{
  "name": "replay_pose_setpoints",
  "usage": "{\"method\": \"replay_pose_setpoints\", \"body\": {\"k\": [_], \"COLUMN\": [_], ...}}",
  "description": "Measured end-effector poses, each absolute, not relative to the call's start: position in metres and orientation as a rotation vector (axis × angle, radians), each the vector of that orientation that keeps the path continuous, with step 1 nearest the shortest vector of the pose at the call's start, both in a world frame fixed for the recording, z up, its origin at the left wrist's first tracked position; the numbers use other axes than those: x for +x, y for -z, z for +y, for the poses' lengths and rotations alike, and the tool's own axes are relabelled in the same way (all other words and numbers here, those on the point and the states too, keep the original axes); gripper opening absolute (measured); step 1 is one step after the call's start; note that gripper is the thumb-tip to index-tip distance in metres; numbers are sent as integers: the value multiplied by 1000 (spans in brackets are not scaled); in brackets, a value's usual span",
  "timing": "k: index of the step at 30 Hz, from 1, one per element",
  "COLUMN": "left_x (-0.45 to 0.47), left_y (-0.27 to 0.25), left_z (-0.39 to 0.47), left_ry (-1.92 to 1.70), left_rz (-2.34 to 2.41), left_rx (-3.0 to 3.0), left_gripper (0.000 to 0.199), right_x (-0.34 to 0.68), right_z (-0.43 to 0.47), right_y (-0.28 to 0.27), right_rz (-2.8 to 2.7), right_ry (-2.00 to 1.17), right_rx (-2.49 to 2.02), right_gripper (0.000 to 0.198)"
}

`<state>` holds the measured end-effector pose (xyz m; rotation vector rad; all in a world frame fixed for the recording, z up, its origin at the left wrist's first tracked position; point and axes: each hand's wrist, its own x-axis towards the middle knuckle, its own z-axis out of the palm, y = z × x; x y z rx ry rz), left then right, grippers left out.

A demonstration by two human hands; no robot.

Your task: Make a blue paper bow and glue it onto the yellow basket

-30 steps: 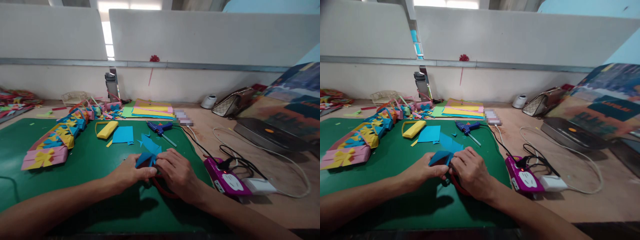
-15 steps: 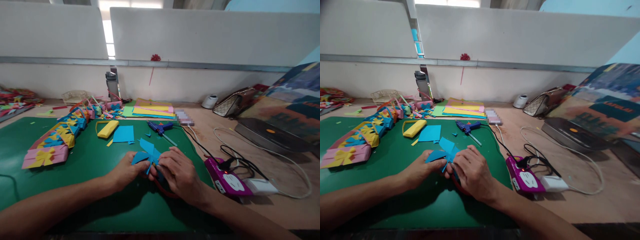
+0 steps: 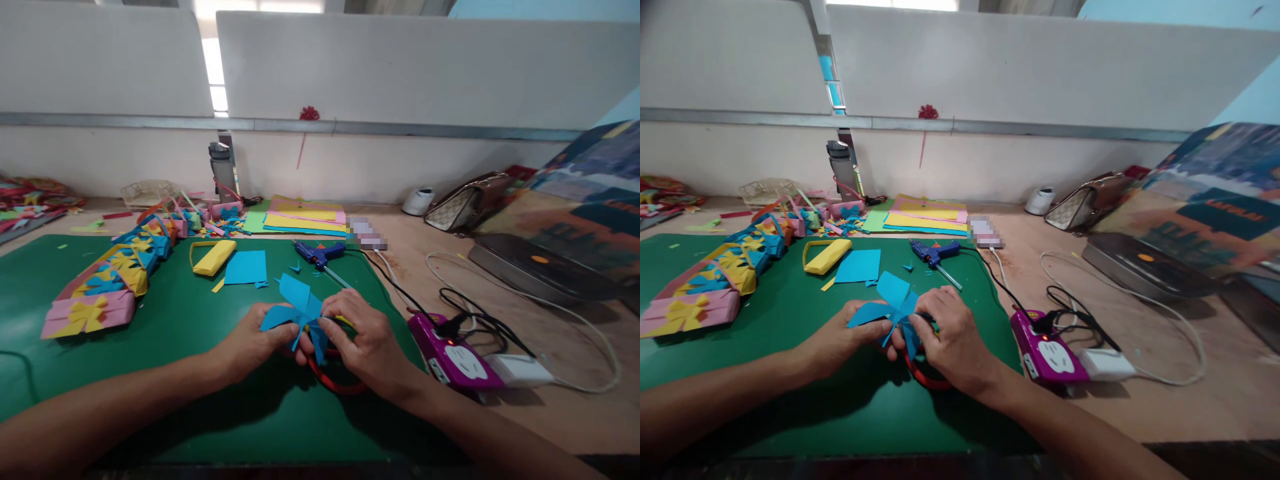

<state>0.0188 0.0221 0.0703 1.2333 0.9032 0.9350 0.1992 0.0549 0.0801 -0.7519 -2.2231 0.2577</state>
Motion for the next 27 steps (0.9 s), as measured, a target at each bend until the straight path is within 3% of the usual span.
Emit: {"method": "replay_pose_setpoints", "body": {"k": [13, 27], "left_x": [17, 18], "left_y": [-66, -70], "left_z": [22, 24], "left_ry": [-916, -935], "left_rz": [921, 954], "left_rx": [1265, 1167], "left_gripper": [22, 26], "right_x": [202, 209], "right_z": [60, 73], "right_y": [-81, -77], "right_rz": [-2157, -2244], "right_ry": [-358, -12], "right_rx": [-922, -800], "right_gripper": [15, 11]}}
